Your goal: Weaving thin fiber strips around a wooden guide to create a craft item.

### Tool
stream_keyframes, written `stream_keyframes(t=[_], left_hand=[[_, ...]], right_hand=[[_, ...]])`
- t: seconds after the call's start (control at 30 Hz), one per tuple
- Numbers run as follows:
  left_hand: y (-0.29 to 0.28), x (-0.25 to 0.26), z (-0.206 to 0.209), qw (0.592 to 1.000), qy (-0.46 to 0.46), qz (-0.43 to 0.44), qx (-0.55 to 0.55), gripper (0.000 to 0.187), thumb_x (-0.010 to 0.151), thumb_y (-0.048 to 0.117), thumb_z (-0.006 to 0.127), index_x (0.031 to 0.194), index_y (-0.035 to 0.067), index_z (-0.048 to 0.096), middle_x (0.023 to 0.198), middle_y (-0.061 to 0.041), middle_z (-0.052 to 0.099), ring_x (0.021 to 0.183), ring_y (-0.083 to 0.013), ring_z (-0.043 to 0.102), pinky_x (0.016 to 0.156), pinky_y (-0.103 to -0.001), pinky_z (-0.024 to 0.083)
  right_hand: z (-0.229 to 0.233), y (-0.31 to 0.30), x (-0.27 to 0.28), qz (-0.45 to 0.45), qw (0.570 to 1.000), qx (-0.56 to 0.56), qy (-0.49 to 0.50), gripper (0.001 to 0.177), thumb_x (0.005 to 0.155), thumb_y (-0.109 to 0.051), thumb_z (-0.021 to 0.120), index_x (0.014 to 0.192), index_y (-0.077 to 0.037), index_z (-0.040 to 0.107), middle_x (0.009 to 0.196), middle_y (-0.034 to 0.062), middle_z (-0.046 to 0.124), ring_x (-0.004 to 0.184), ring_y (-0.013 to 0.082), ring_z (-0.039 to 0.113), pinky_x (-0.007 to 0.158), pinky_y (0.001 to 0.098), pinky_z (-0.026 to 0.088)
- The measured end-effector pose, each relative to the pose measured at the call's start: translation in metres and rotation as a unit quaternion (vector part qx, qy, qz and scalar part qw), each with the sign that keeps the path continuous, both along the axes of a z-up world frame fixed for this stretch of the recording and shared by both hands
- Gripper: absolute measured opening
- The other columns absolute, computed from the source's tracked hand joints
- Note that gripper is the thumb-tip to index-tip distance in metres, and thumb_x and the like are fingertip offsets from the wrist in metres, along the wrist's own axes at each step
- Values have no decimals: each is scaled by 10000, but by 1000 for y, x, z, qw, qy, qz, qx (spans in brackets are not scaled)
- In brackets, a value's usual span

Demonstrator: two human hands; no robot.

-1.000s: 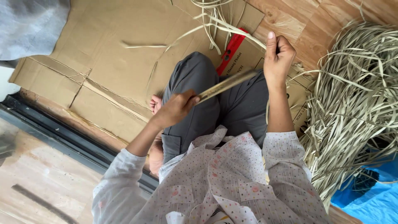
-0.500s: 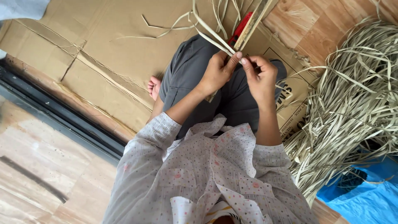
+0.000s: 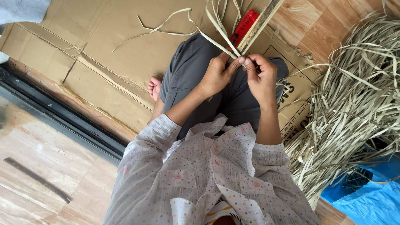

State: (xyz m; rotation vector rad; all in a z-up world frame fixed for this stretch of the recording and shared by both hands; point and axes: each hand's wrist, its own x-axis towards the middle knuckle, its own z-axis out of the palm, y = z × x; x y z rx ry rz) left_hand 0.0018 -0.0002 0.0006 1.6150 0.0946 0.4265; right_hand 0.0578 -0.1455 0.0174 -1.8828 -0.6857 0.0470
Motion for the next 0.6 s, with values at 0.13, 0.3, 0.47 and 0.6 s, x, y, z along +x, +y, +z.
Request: stream_keyframes(t=[0.13,0.3,0.47,0.6], left_hand=[[-10,0,-9,1000,8,11,11,345,968,293,688,846,-17,595,508,-193,541,487,-216,624,469,-311,425],[-35,-4,6,999,-28,19,16,299,966,281,667,833,33,563,503,-146,510,469,-290,606,490,-306,452],[-37,-12,10,999,-28,25,26,365,994,307,623,756,47,530,481,-127,502,456,-234,595,467,-278,425],[-23,-13,3,998,-19,-10,64,363,976,285,640,745,24,536,542,-211,532,526,-398,611,481,-396,435]], right_hand=[[-7,8,-3,-81,995,36,35,427,1124,-181,568,744,-4,646,588,106,599,603,116,517,587,300,503],[-32,7,12,-173,980,84,53,587,1146,-262,444,585,-103,517,507,-2,484,530,60,415,543,235,378],[-81,-12,16,-187,976,95,53,606,1142,-233,474,545,-137,453,495,-73,391,512,43,381,504,226,355],[-142,-37,27,-229,971,-58,36,315,1051,-194,556,1088,97,670,1035,333,622,1078,418,600,978,480,416]])
